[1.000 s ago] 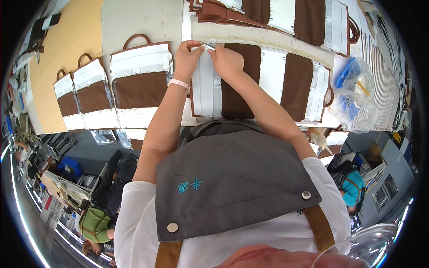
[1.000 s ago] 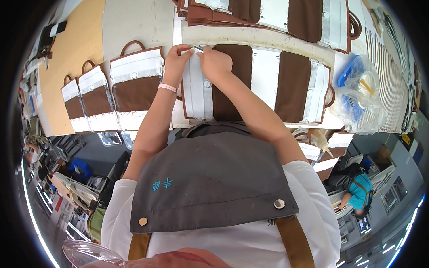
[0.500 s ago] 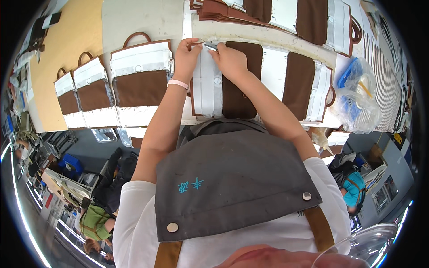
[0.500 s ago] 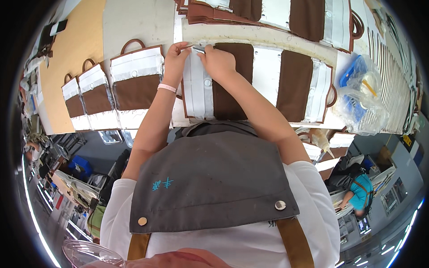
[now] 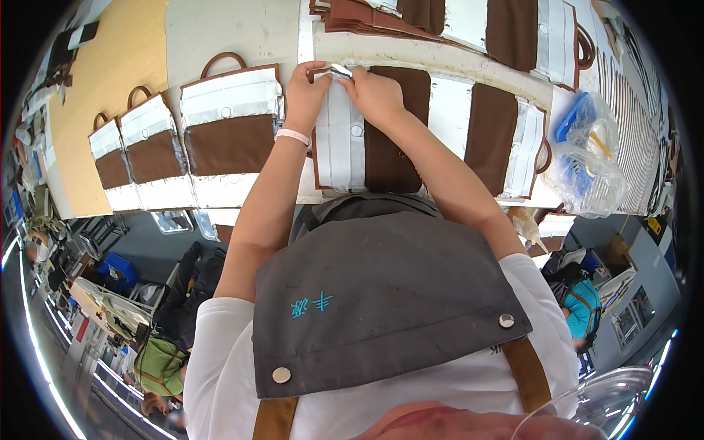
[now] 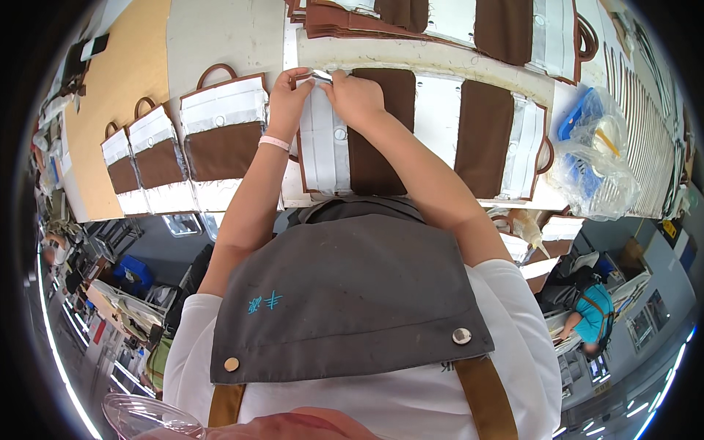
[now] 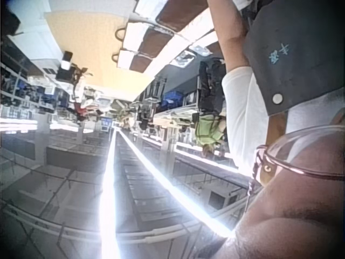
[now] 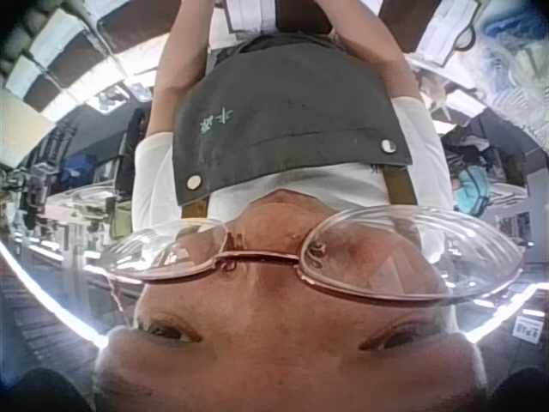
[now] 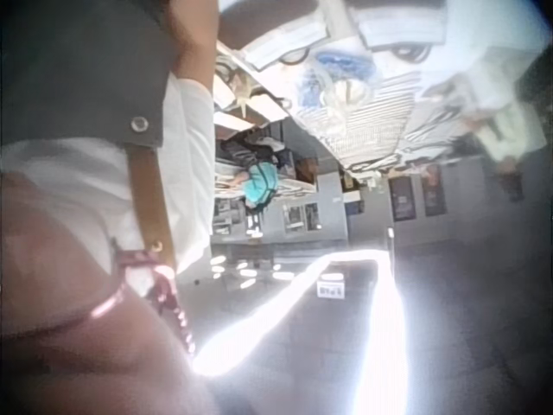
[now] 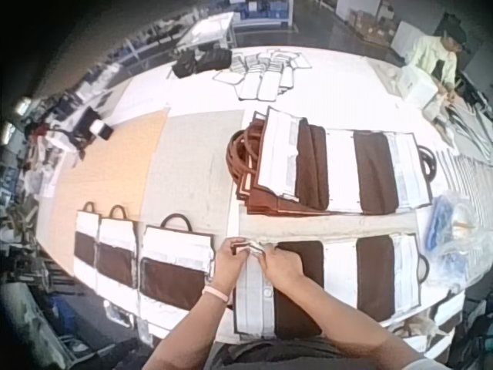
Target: The person applies glue to the edges of brown fabric panels on white bag bodies using a brush. They then attach a small metal clasp to the glued area and press it into place. The person repeats this process for multiple bags on the table.
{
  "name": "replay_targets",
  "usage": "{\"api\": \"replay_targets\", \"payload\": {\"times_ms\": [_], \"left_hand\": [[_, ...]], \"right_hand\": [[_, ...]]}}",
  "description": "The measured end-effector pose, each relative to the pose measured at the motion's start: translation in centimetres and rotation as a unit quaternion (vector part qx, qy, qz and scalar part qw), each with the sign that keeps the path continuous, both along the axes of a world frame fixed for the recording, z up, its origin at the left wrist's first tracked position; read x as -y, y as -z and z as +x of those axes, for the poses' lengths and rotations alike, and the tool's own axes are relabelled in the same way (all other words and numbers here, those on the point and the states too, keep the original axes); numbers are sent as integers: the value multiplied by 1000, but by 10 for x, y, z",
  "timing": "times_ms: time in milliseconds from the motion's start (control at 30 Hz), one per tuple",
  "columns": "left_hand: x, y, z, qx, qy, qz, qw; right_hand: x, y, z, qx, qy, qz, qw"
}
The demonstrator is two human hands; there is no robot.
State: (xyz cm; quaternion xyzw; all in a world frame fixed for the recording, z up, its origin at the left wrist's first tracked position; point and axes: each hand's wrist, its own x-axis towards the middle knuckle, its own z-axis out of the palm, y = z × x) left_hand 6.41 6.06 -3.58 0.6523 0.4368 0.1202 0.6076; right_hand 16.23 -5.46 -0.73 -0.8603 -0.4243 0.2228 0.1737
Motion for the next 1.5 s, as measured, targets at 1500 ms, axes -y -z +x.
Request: {"api": "replay_targets", "payload": {"times_ms": [1500], "left_hand": [[-5,-11,4,-31,14,-51,998]], "right_hand": [[1,10,9,54,-15,26,998]]}}
